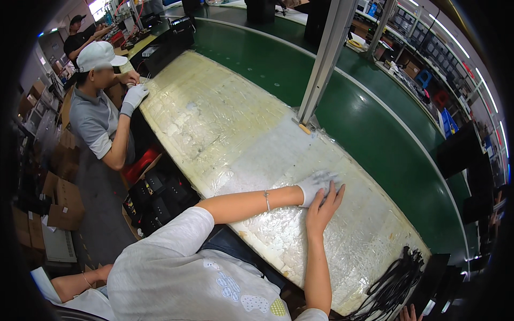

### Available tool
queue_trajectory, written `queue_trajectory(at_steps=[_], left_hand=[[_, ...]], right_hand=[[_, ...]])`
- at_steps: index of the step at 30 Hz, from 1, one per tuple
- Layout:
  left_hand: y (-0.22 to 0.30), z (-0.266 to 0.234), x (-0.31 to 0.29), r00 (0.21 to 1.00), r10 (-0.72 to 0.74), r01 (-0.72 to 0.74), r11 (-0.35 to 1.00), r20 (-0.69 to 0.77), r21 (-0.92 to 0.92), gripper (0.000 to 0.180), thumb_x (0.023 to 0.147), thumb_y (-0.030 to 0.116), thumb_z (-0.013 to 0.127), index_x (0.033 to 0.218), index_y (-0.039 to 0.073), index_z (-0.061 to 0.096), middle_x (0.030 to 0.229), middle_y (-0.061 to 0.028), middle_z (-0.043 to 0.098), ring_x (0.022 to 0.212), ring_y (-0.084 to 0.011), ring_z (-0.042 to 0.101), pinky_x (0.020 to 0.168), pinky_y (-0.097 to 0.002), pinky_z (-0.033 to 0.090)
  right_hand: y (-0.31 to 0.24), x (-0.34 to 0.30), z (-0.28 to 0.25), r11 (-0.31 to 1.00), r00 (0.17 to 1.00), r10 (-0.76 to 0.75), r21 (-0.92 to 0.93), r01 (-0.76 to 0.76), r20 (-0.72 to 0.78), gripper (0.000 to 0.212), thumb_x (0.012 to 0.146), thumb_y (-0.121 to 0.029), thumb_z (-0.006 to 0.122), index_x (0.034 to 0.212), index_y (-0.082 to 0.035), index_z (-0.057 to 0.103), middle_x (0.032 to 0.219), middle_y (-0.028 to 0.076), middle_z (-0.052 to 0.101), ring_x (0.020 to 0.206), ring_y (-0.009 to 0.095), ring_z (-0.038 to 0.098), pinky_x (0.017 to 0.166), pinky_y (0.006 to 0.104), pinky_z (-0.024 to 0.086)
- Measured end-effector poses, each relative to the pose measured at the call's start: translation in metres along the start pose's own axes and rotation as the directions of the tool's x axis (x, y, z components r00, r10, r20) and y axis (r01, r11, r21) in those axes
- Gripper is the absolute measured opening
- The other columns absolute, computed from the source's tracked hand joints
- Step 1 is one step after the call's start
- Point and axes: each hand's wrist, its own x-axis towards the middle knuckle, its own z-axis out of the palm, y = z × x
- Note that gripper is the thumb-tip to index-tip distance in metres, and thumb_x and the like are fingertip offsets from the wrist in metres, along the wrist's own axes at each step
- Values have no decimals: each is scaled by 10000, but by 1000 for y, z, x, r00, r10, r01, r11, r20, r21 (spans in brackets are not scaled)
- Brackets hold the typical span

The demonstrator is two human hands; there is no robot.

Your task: Assembling an electronic device by connecting internal wires and components on a factory production line.

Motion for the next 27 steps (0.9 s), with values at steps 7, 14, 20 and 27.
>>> queue_trajectory(at_steps=[7,14,20,27], left_hand=[[2,-3,-1,1000,10,-10,1000,-12,-15,609,844,355,540,1369,55,468,1502,-208,317,1426,-367,215,1171,-467,131],[-1,0,0,1000,9,-9,1000,-25,7,616,848,371,535,1381,71,459,1500,-206,321,1429,-358,213,1172,-465,126],[0,-2,0,1000,5,-5,1000,-5,-5,628,847,387,533,1394,88,451,1505,-197,319,1432,-352,208,1172,-469,122],[2,-5,-1,1000,-5,5,1000,27,13,636,850,396,530,1403,93,443,1514,-188,307,1436,-349,201,1173,-471,115]], right_hand=[[0,0,-1,1000,1000,-6,-9,6,-1,434,994,-218,449,1355,23,444,1494,309,229,1368,444,273,1113,471,248],[-2,0,-1,1000,1000,4,-16,-4,2,433,991,-213,453,1353,23,446,1489,301,244,1366,438,279,1112,467,252],[-1,0,-1,1000,1000,-4,-16,4,7,436,991,-215,456,1358,22,442,1488,295,249,1368,433,277,1113,466,251],[-1,-1,-1,1000,1000,-4,-16,4,14,438,993,-213,453,1362,21,437,1488,296,248,1372,431,270,1118,469,242]])
